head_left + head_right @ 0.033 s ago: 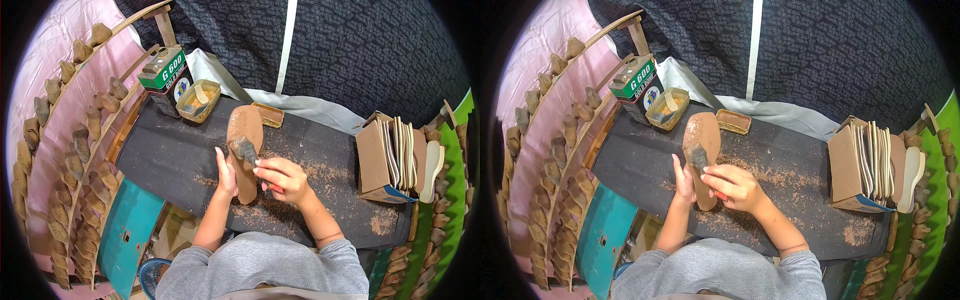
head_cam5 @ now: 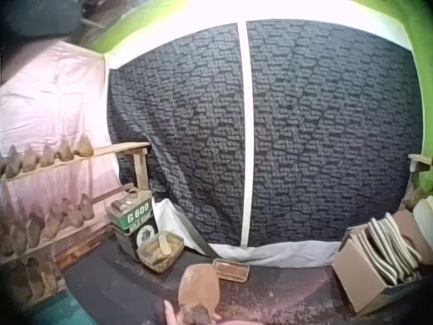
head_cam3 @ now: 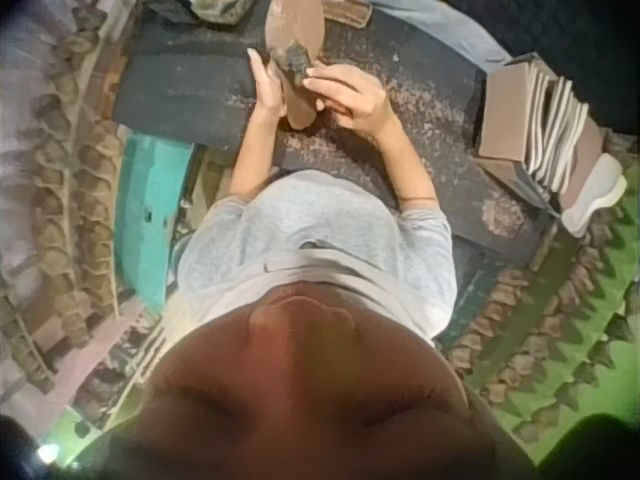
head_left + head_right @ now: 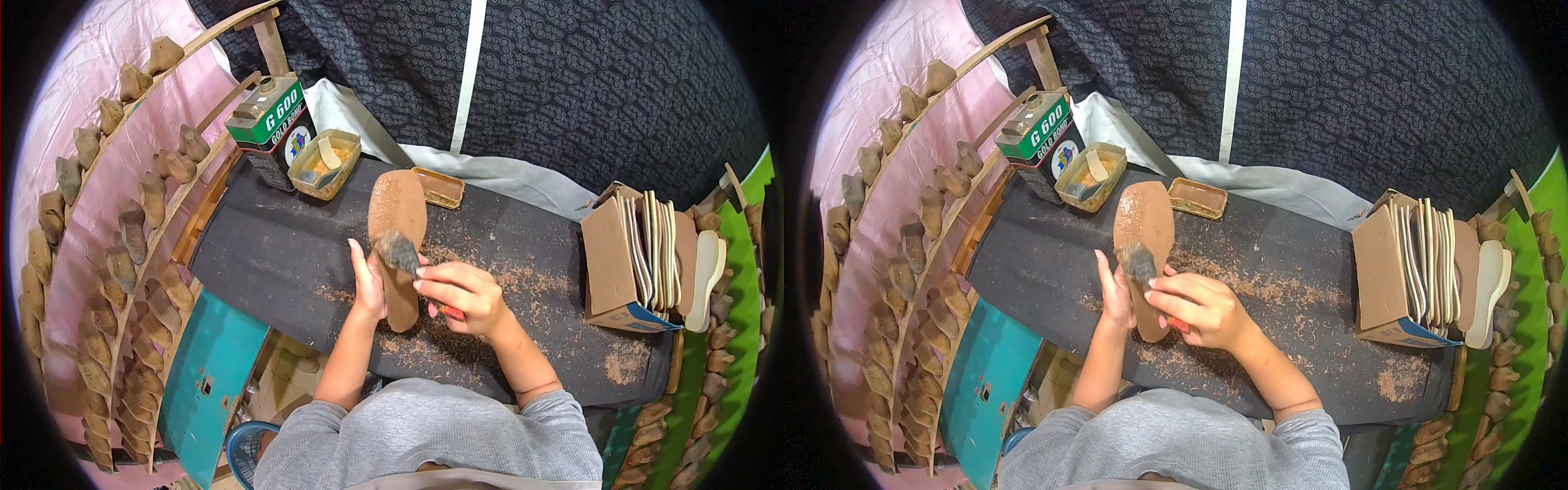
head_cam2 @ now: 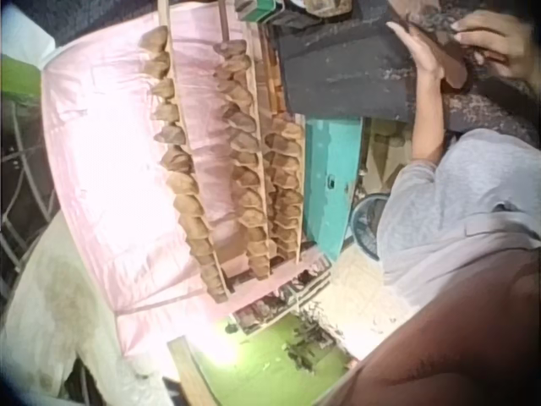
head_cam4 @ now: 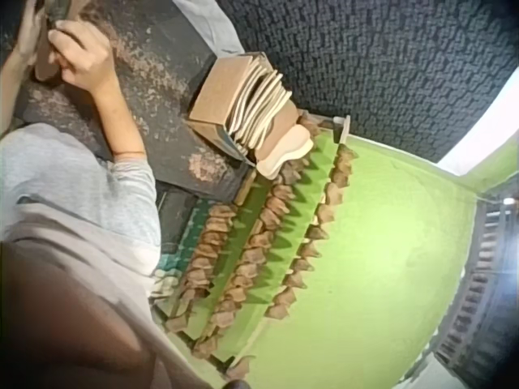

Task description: The person takes shoe soles from a cardboard box, applies glue across their surfaces using a brush dipped in adhesive, and places the finished soles into a basket.

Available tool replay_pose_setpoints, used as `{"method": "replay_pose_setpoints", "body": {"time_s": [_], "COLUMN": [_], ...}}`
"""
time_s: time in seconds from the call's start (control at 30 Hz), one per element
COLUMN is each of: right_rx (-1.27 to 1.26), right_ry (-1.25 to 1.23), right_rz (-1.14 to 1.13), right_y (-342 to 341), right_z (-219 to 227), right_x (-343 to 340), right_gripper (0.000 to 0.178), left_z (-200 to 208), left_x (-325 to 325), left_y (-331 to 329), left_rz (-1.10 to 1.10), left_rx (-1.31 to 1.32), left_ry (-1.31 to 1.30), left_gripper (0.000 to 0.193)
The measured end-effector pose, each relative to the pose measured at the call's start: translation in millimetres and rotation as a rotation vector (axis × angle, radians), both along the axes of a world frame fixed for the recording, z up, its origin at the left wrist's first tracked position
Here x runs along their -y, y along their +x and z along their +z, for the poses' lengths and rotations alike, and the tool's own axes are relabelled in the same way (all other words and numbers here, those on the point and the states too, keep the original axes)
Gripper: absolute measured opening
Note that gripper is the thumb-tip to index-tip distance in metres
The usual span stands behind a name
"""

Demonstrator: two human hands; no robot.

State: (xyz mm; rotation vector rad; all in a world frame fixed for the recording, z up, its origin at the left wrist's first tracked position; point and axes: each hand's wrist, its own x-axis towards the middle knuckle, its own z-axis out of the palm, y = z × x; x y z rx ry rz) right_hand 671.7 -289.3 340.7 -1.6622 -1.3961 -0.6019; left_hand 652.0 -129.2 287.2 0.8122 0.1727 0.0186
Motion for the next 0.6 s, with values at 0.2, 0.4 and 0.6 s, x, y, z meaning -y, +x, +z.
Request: {"method": "replay_pose_setpoints", "body": {"time_s": [0.2, 0.4, 0.6], "right_rx": [-0.113, -0.044, -0.059], "right_ry": [0.053, 0.006, 0.070], "right_rz": [0.038, 0.062, 0.059], "right_y": [-3.5, -10.8, -10.3], "right_z": [1.9, 1.1, -2.1], "right_x": [3.1, 5.7, 8.3], "right_gripper": [0.030, 0.031, 0.033], "left_z": [-11.2, -10.4, -4.5], "left_x": [-4.3, -14.8, -13.8], "left_y": [1.2, 5.4, 6.4], "left_rz": [-0.049, -0.052, -0.065], "left_rx": [0.071, 0.126, 0.192], "left_ry": [-0.010, -0.027, -0.060], "left_gripper": [0.094, 0.088, 0.068]}}
